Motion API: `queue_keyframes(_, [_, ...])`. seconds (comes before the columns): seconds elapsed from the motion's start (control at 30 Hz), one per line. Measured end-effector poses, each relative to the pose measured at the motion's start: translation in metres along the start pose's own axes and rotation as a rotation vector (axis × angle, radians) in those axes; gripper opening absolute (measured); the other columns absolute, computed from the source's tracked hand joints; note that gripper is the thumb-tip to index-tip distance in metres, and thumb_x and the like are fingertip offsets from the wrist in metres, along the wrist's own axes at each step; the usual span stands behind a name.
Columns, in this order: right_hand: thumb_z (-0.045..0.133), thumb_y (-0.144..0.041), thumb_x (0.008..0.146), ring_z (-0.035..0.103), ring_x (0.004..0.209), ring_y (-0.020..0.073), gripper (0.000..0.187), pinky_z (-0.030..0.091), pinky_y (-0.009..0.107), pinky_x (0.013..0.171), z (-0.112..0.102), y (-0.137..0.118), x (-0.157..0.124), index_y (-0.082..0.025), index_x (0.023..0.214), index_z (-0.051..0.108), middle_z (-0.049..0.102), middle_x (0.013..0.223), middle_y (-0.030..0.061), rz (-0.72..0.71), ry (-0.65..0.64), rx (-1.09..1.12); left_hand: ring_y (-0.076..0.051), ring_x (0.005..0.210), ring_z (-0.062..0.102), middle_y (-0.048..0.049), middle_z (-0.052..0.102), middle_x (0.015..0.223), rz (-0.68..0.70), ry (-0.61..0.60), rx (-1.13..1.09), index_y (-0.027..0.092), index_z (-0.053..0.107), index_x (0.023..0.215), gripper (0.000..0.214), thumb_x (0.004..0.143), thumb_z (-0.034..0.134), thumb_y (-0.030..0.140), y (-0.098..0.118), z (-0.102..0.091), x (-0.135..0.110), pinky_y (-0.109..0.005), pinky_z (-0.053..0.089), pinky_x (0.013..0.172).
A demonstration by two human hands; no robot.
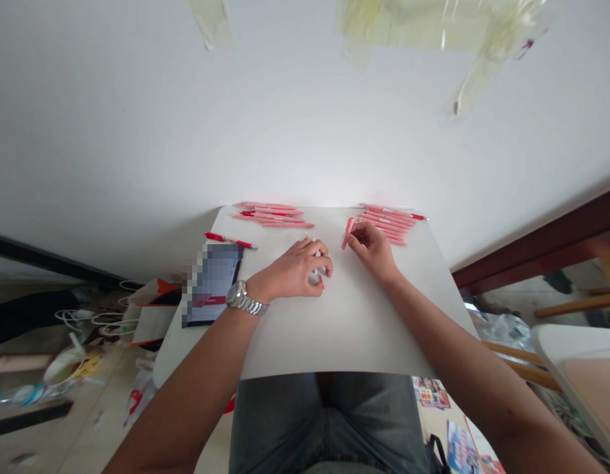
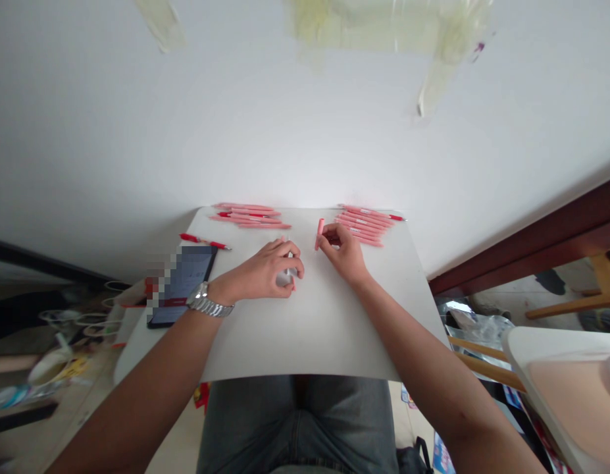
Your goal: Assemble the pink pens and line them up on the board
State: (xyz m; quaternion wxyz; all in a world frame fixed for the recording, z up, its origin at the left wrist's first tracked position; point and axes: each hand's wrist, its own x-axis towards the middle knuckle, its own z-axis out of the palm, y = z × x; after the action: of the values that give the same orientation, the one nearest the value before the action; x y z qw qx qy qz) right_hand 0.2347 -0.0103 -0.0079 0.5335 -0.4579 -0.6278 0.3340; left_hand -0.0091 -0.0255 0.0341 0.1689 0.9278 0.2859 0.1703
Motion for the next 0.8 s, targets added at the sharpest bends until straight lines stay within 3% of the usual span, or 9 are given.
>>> queue_keyframes(0.23, [0.072, -0.048, 0.094, 0.069, 0.08, 0.0175, 0.027, 0.058, 0.034, 0.079, 0.0012, 0.0005, -0.0001, -0.023, 0.095, 0.063, 0.07, 0.086, 0.0015, -0.007, 0.0, 0.017, -0.021, 0.098, 0.058, -0.002, 0.059, 0.108, 0.008, -0.029, -0.006, 0.024, 0.073, 0.088, 0.01, 0.081, 0.075, 0.018, 0.0034, 0.0004, 0.0027, -0.051, 0.026, 0.128])
queue_keyframes(0.53, [0.073, -0.048, 0.093, 0.069, 0.08, 0.0174, 0.027, 0.058, 0.034, 0.078, 0.0016, 0.0028, 0.0002, -0.023, 0.096, 0.063, 0.071, 0.087, 0.0017, -0.006, 0.005, 0.017, -0.02, 0.097, 0.058, -0.0014, 0.06, 0.107, 0.001, -0.014, -0.016, 0.025, 0.076, 0.087, 0.009, 0.085, 0.073, 0.017, -0.0003, 0.0033, 0.0033, -0.049, 0.031, 0.125])
queue_keyframes(0.8, [0.073, -0.045, 0.093, 0.069, 0.08, 0.0172, 0.024, 0.059, 0.034, 0.079, 0.0021, 0.0023, 0.0002, -0.022, 0.096, 0.063, 0.07, 0.088, 0.0023, -0.011, 0.015, 0.022, -0.023, 0.103, 0.057, -0.0031, 0.061, 0.106, -0.021, 0.021, -0.042, 0.024, 0.076, 0.093, 0.005, 0.092, 0.072, 0.021, -0.005, 0.0076, 0.0054, -0.044, 0.043, 0.112])
